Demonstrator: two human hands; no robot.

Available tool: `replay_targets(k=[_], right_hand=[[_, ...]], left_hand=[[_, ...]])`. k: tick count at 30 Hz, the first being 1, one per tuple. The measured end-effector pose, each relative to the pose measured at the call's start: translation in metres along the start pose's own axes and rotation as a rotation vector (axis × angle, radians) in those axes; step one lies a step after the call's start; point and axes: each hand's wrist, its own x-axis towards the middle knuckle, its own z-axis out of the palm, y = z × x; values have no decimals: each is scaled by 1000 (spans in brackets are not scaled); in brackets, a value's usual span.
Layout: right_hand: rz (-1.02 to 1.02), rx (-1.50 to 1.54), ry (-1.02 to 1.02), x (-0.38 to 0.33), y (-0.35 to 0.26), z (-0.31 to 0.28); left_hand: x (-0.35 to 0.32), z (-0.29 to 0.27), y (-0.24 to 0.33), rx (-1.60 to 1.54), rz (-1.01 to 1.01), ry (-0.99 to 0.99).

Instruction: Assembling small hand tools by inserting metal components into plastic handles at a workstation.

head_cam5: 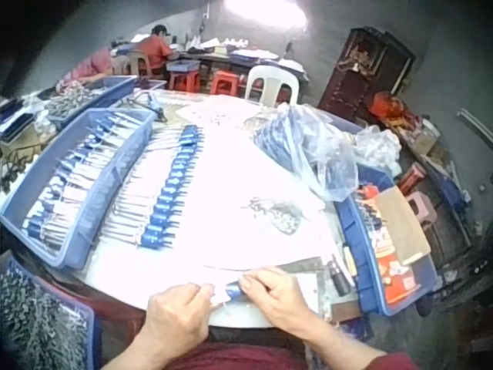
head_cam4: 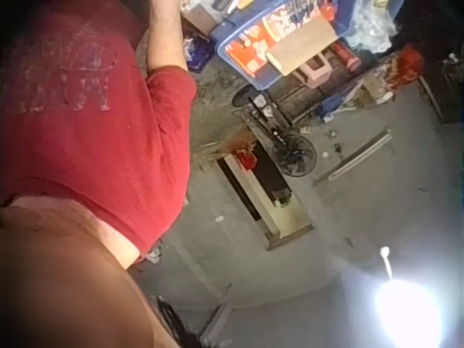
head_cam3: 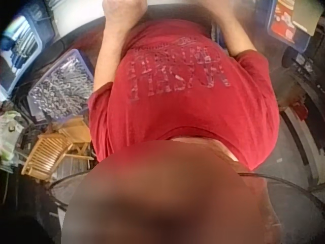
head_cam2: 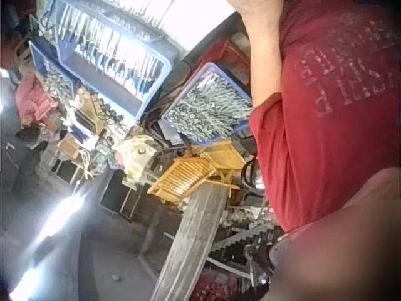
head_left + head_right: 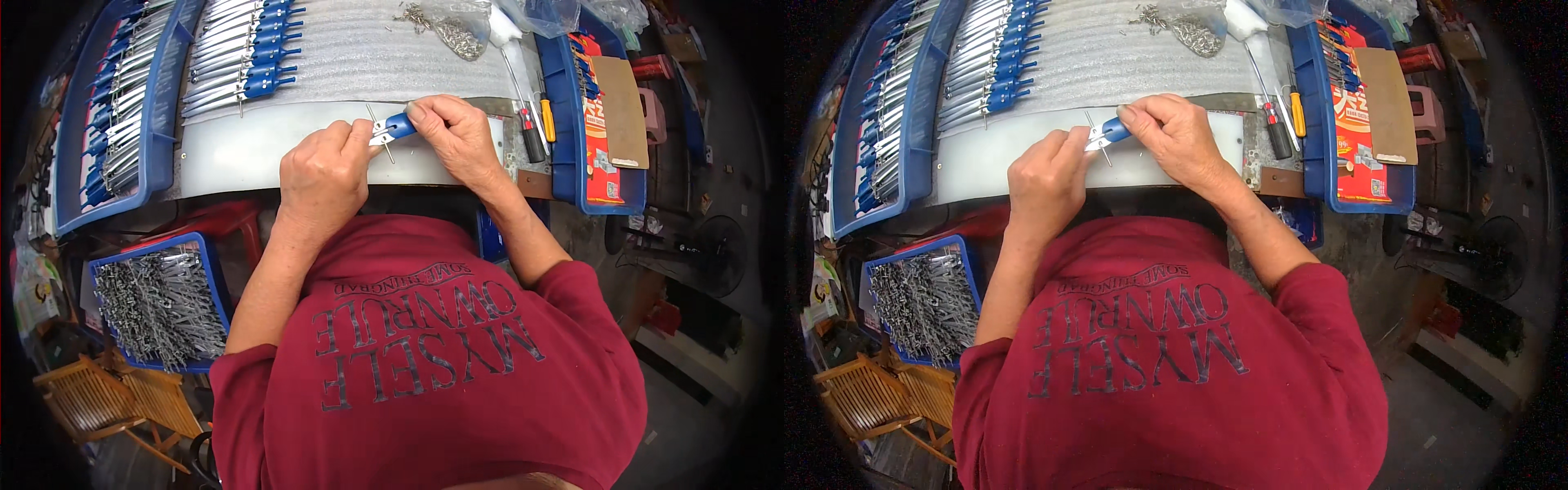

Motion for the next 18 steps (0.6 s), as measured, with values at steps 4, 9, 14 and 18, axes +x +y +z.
replay_targets(k=[4, 9, 14, 18], right_hand=[[220, 310, -98, -1, -1, -3], [-26, 163, -31, 0, -2, -3], [269, 304, -52, 1, -11, -3], [251, 313, -42, -1, -10, -3]], left_hand=[[-1, 0, -6, -149, -16, -67], [1, -3, 2, -40, 24, 23], [2, -4, 3, 50, 21, 48], [3, -6, -4, -63, 35, 1]])
